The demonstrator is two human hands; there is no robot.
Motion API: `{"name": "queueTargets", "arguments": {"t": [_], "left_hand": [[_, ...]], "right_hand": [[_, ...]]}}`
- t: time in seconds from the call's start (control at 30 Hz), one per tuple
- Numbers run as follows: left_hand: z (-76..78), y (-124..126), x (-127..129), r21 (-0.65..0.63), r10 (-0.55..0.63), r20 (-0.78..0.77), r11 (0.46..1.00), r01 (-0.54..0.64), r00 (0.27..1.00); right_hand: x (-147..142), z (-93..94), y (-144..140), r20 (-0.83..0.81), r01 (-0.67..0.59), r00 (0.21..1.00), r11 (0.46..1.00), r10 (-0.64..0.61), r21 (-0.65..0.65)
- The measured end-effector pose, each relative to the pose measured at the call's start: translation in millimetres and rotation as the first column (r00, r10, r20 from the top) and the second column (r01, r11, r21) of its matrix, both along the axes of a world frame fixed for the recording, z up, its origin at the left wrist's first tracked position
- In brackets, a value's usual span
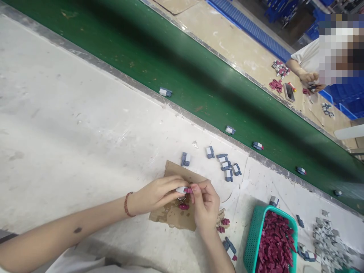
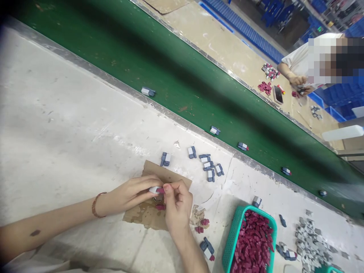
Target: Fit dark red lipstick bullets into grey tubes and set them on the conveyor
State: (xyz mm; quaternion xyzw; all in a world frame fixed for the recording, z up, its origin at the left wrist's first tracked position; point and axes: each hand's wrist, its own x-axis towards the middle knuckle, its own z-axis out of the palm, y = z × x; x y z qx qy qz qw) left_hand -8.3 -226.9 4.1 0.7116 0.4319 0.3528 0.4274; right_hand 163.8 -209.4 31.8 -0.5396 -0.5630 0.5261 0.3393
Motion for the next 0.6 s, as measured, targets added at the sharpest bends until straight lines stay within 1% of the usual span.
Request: {"name": "queueTargets", "arguments": {"t": [0.13,0.23,0.3,0.37,0.43,0.5,0.53,0.6], "left_hand": [[-0.6,0,2,0.013,0.000,-0.044,1.000,0.001,0.999],[-2.6,-1,3,0.042,-0.005,-0.081,0.999,0.008,0.997],[-3.1,-1,4,0.086,0.009,-0.109,0.996,0.000,0.994],[-1.8,-2,4,0.154,0.036,-0.155,0.988,-0.012,0.987],[1.6,-2,5,0.229,0.069,-0.207,0.973,-0.021,0.976],[7.1,0,6,0.267,0.078,-0.239,0.964,-0.012,0.968],[10.5,2,7,0.262,0.064,-0.246,0.965,0.003,0.967],[18.0,6,9,0.211,-0.005,-0.245,0.976,0.058,0.969]], "right_hand": [[-2,1.6,-2,0.120,-0.043,0.992,0.997,0.034,0.070],[-4,4.1,-3,0.191,-0.082,0.980,0.985,0.052,0.152],[-5,5.7,-3,0.220,-0.108,0.974,0.974,0.063,0.201],[-4,7.5,-2,0.232,-0.133,0.970,0.966,0.080,0.221],[-1,9.6,-1,0.264,-0.166,0.959,0.958,0.102,0.234],[4,11.5,0,0.349,-0.217,0.930,0.936,0.113,0.276],[7,12.3,0,0.400,-0.249,0.909,0.919,0.114,0.305],[12,13.5,-1,0.481,-0.302,0.871,0.882,0.101,0.361]]}}
